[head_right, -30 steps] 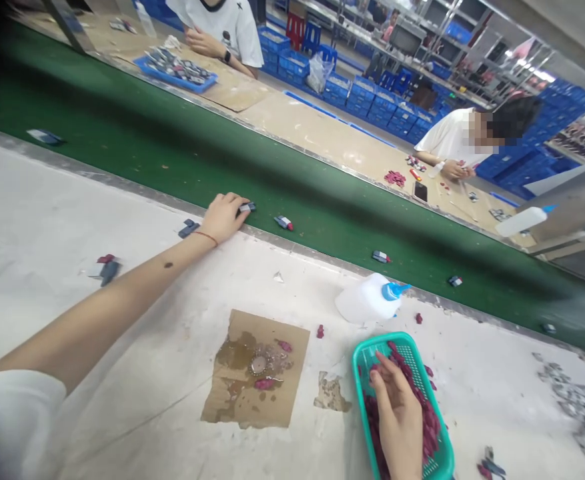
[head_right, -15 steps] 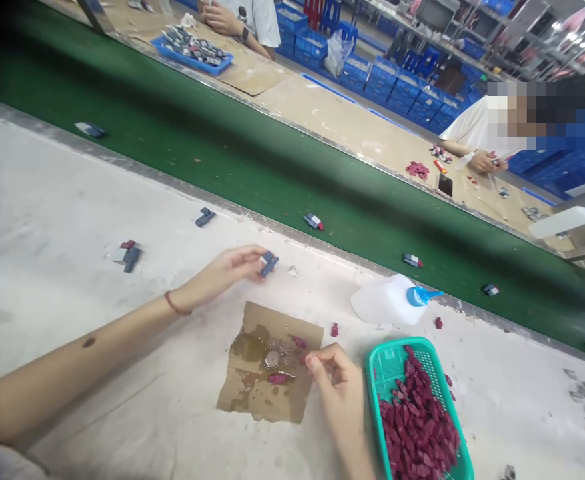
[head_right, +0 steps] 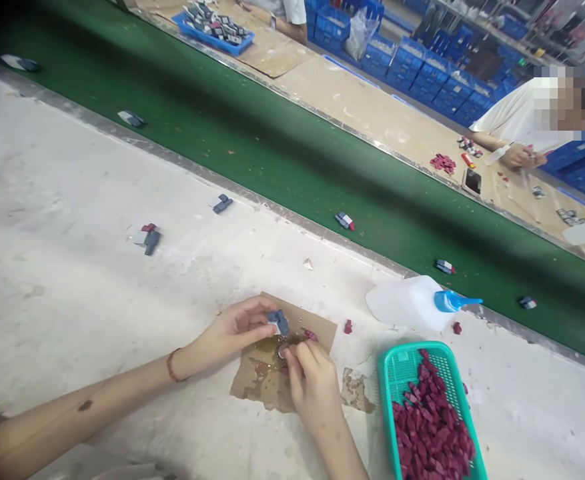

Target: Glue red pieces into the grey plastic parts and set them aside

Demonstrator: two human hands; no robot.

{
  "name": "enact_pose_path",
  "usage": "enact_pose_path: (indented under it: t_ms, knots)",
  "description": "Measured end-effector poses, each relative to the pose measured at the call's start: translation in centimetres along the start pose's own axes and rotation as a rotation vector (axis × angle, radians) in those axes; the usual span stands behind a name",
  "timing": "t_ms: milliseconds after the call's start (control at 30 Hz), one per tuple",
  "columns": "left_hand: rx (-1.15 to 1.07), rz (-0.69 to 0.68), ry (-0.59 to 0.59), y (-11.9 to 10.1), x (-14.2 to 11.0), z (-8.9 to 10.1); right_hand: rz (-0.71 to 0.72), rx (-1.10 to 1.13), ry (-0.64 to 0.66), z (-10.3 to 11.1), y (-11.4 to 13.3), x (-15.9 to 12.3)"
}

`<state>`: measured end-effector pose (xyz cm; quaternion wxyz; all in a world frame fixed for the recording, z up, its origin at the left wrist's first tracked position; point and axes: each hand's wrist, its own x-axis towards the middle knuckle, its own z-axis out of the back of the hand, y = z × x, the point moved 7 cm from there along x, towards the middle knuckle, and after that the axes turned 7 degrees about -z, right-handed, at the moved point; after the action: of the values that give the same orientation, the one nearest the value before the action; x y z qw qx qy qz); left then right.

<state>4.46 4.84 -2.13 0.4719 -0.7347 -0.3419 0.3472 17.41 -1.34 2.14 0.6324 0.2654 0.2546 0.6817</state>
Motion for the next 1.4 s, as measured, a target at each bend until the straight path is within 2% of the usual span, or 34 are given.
enact_pose_path:
  t_ms: [233,333,467,633,767,1033,1200,1400]
  knots:
    - [-0.176,0.029,-0.035,-0.1,0.0,0.2,-0.053,0.076,0.039,-0.3,0.1,-0.1]
    - [-0.251,0.077,-0.05,0.0,0.0,0.2,-0.164,0.225,0.031,-0.3,-0.7,-0.1]
    - [-0.318,0.154,-0.027,0.5,-0.2,-0.1,-0.328,0.519,-0.062,0.5,-2.4,-0.5]
    - [-0.279,0.199,0.046,1.2,-0.5,-0.8,-0.333,0.73,-0.176,1.3,-2.9,-0.6]
    - [-0.26,0.24,0.096,1.7,-0.7,-1.3,-0.337,0.741,-0.171,1.2,-2.8,-0.5]
    - [-0.263,0.256,0.103,1.5,-0.8,-1.6,-0.307,0.765,-0.136,0.6,-2.4,-0.1]
    - [-0.238,0.299,0.09,2.2,-1.1,-1.5,-0.314,0.796,-0.098,0.1,-2.3,-0.1]
    - [-0.179,0.33,0.075,2.5,-1.4,-1.5,-0.307,0.675,-0.096,0.2,-1.8,-0.3]
